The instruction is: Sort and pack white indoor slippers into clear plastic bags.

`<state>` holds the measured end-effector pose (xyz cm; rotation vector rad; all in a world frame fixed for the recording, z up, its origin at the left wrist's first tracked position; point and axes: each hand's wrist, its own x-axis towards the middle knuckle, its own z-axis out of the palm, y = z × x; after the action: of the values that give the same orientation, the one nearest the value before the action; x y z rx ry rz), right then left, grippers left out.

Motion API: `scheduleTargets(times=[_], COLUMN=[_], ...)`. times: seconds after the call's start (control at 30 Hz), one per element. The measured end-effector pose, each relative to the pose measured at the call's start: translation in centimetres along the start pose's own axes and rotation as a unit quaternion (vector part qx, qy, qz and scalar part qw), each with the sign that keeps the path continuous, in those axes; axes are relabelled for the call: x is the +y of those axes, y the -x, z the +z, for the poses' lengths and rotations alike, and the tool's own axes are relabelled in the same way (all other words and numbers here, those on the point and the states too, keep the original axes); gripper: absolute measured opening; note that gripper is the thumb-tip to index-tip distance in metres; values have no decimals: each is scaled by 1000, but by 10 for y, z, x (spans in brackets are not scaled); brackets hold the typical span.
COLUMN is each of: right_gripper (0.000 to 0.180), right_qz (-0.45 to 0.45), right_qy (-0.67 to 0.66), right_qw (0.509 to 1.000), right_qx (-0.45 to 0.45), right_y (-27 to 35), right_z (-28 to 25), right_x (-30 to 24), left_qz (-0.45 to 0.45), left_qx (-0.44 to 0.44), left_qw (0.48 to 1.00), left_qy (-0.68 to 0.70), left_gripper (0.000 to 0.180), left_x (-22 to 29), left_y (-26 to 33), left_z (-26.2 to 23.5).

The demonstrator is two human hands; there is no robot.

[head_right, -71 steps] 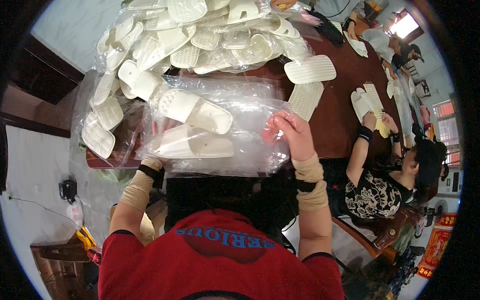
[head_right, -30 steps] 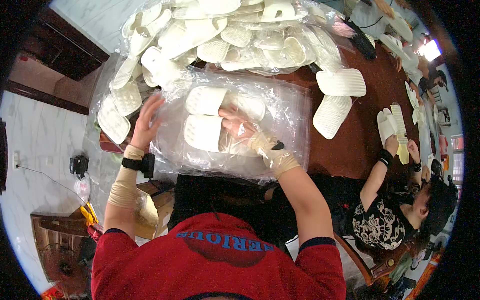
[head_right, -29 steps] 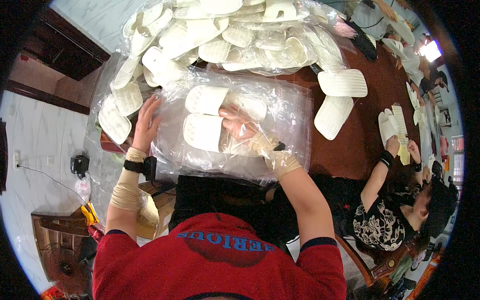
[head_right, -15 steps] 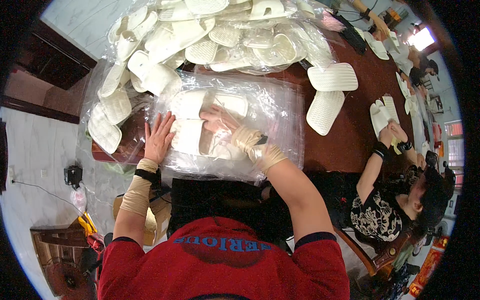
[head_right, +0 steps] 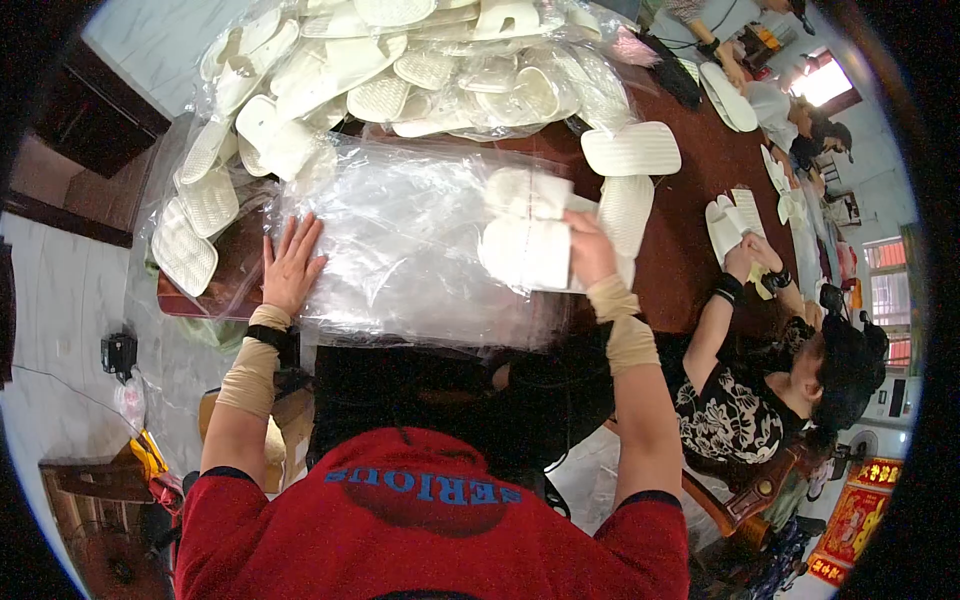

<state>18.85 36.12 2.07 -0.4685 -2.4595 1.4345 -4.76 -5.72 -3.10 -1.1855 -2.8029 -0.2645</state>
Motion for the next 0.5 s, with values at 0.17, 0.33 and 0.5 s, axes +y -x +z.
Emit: scheduleTargets(times=[0.17,0.33,0.5], right_gripper=[28,28,23], right_qz=[-100,-260,-360], right_qy=[-111,188,193], right_qw=[946,909,912], right_qx=[288,268,38], right_y=[27,37,14], right_z=[-56,21,141], right_x=[-62,-208,-238], left_qz=[11,14,20], left_qx=[0,2,-93], left_qw=[1000,999,987], left_qy=[3,-31,-131], left_gripper=[60,58,56], left_x=[8,-6,-13], left_y=[-2,4,0], left_z=[-5,3,17])
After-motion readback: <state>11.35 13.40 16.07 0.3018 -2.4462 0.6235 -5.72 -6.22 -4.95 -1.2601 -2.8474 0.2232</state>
